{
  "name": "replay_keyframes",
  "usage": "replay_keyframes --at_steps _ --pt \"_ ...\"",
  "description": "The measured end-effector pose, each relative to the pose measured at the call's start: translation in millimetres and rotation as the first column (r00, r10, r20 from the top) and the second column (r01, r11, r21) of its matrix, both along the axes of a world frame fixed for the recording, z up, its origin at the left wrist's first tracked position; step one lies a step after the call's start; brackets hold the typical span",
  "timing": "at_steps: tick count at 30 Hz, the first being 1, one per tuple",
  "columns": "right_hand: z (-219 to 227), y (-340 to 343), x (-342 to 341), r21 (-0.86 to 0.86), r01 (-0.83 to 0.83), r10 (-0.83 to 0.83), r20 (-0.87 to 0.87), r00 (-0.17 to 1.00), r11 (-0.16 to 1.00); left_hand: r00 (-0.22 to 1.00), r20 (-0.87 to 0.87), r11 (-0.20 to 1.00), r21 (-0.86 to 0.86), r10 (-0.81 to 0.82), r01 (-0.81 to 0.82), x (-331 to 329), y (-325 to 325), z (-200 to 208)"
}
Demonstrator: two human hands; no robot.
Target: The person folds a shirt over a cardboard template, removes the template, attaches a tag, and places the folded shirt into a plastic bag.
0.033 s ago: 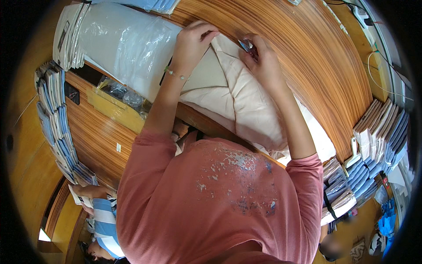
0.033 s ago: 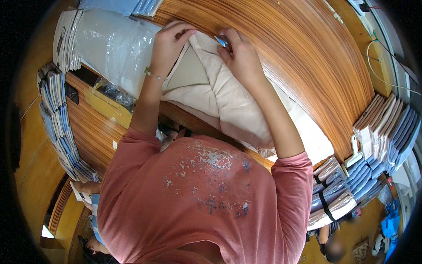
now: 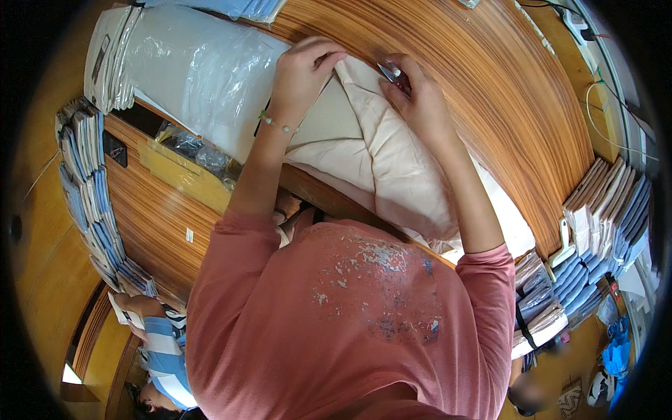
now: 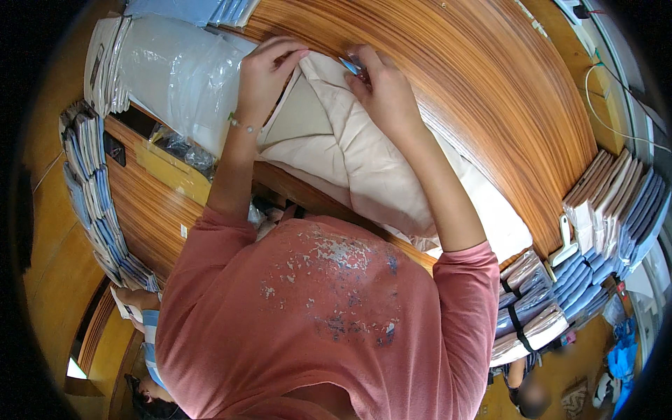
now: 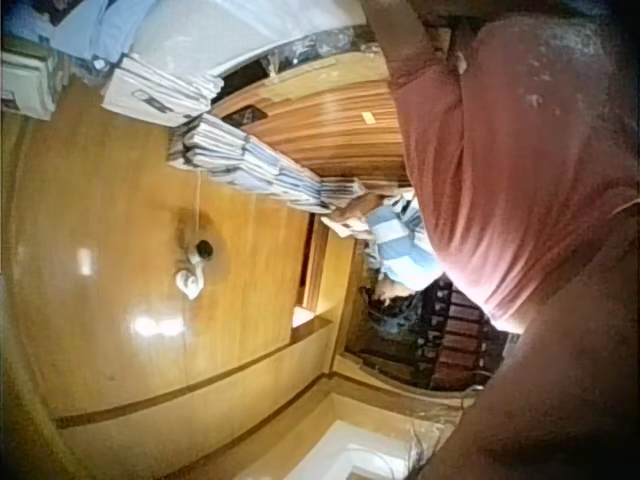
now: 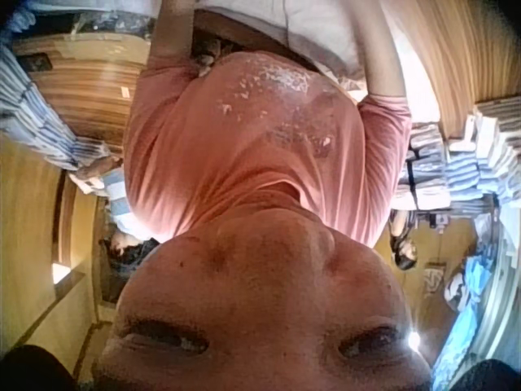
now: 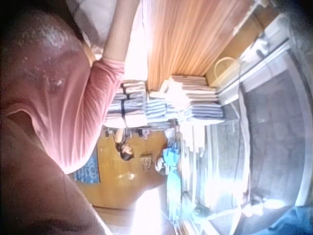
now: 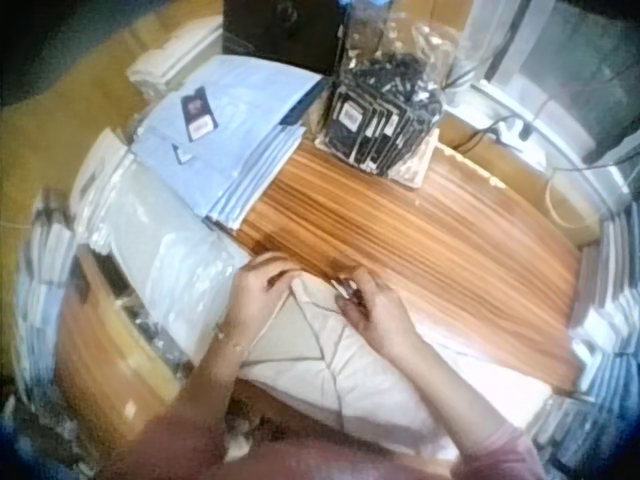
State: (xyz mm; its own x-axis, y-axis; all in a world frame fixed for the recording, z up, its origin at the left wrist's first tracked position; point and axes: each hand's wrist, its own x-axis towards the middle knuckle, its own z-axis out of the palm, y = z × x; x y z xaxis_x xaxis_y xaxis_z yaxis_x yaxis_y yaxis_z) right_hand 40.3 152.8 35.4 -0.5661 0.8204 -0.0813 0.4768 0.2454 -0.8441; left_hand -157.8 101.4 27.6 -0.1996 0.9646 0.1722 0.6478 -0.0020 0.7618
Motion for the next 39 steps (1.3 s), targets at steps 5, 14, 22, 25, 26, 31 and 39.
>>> replay_keyframes --at_steps 5,14,22,25,26,31,39 --pt "-1 -1 -6 0.001 -0.032 0.032 0.074 0.997 0.999 0.965 0.13 0.972 0.025 0.229 -0.234 0 -36 10" --pt "0 19 19 0.031 0.16 -0.161 0.076 0.984 0.987 0.854 0.354 0.615 -0.593 -0.381 0.52 -24 -60 88" --pt "-1 7 34 0.063 0.132 -0.139 0.123 0.983 0.989 0.956 -0.201 0.97 -0.165 -0.212 0.18 15 22 -8" --pt "-8 12 43 0.028 0.154 -0.156 0.106 0.982 0.988 0.975 -0.148 0.969 -0.211 -0.164 0.131 15 21 -7" --pt "-8 12 44 0.012 0.147 -0.148 0.111 0.983 0.989 0.98 -0.118 0.967 -0.221 -0.159 0.13 15 20 -5" --pt "0 15 37 -0.025 0.101 -0.095 0.175 0.98 0.995 0.994 0.088 0.93 -0.358 -0.059 0.087 11 12 4" --pt "4 11 24 0.069 0.01 -0.026 0.23 0.973 0.998 0.993 0.106 0.936 -0.342 -0.049 0.083 11 6 6"
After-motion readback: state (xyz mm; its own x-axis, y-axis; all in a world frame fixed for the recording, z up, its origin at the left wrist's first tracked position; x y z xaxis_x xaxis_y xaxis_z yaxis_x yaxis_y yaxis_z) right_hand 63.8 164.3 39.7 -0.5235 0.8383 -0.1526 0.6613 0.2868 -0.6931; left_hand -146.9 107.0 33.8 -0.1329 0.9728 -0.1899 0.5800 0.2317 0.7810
